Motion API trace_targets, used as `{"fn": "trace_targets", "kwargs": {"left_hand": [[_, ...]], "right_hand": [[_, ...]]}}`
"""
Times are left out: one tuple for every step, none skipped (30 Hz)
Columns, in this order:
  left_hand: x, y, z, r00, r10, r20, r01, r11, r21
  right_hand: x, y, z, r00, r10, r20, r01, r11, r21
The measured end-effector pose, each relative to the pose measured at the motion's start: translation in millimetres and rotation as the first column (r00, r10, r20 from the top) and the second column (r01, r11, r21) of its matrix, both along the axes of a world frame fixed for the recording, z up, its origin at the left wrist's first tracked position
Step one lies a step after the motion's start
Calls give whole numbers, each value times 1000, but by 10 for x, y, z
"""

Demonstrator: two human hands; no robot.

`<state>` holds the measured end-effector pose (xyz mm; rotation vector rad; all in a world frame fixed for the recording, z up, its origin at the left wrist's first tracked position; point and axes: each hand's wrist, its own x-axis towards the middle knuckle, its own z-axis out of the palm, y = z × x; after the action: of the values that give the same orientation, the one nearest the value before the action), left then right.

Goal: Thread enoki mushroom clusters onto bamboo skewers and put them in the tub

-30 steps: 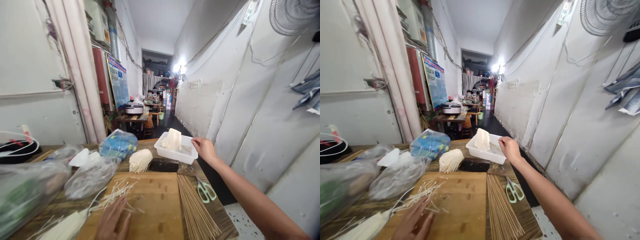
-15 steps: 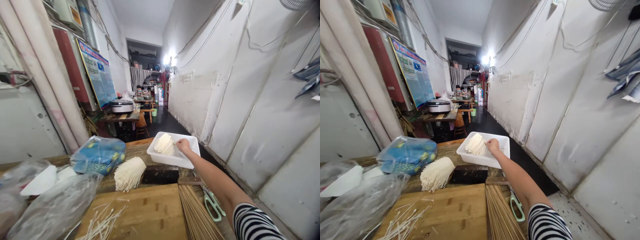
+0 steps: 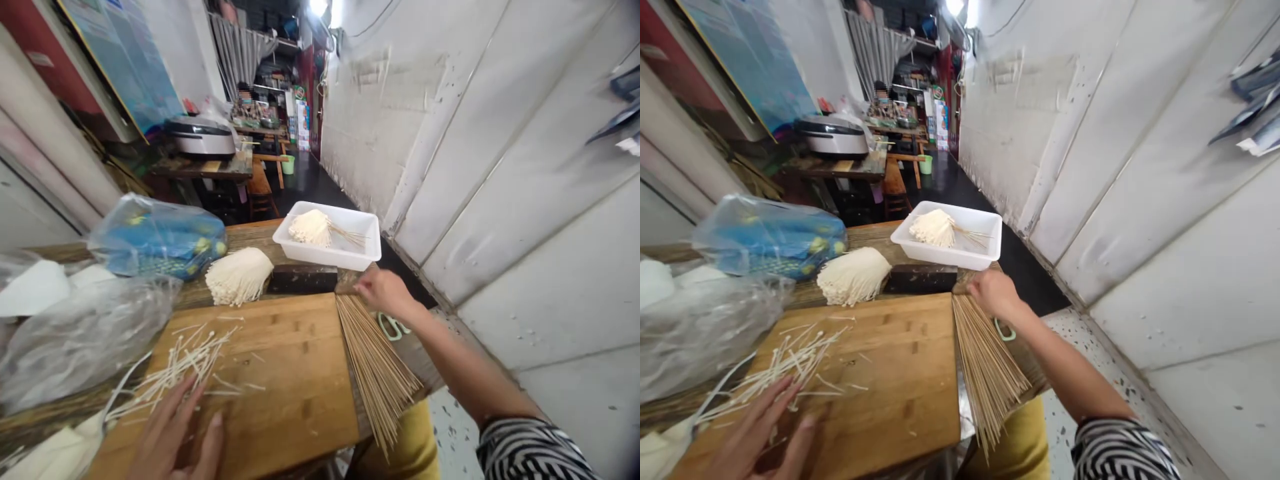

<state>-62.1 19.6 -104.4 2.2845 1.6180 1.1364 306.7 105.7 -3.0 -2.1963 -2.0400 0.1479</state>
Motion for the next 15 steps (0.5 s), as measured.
{"fn": "trace_targets", "kwargs": {"left_hand": [[30,-3,32,1000,1,20,-1,1000,4],[52,-2,55,999,3,37,-4,1000,9],[67,1,68,999,9,51,-10,1000,11],[78,2,76,997,21,68,-23,999,27],[86,-2,80,996,35,84,-38,998,41],[94,-11,83,995,41,94,-45,998,48],[105,-25,85,993,49,110,-57,996,64],[118,-40,86,992,47,113,-53,997,53],[133,-54,84,993,18,119,-25,998,53],[149,-62,78,987,35,154,-52,993,103],[160,-63,68,987,21,158,-41,991,125],[165,-60,55,988,5,156,-29,988,152],[160,-59,41,987,2,158,-39,972,231],[145,-63,29,991,7,136,-41,967,253],[116,-78,20,993,34,111,-62,962,267]], "right_hand": [[0,-235,-67,1000,2,21,-2,999,-37],[-5,-442,-140,999,-3,43,6,997,-73],[-13,-616,-216,998,-13,64,19,995,-97],[-23,-755,-292,997,-23,80,32,993,-113],[-32,-861,-361,995,-39,96,51,991,-120],[-39,-938,-423,993,-49,105,62,991,-118],[-42,-990,-475,992,-59,112,72,991,-112],[-37,-1021,-518,991,-69,117,80,992,-97],[-23,-1031,-554,992,-60,110,70,994,-87],[2,-1021,-586,993,-51,102,59,995,-79],[36,-992,-616,995,-29,93,36,997,-75],[77,-947,-644,996,-14,91,21,997,-72],[120,-892,-670,996,5,94,3,997,-78],[162,-834,-692,995,32,98,-23,995,-94],[202,-780,-710,993,60,103,-48,993,-109]]}}
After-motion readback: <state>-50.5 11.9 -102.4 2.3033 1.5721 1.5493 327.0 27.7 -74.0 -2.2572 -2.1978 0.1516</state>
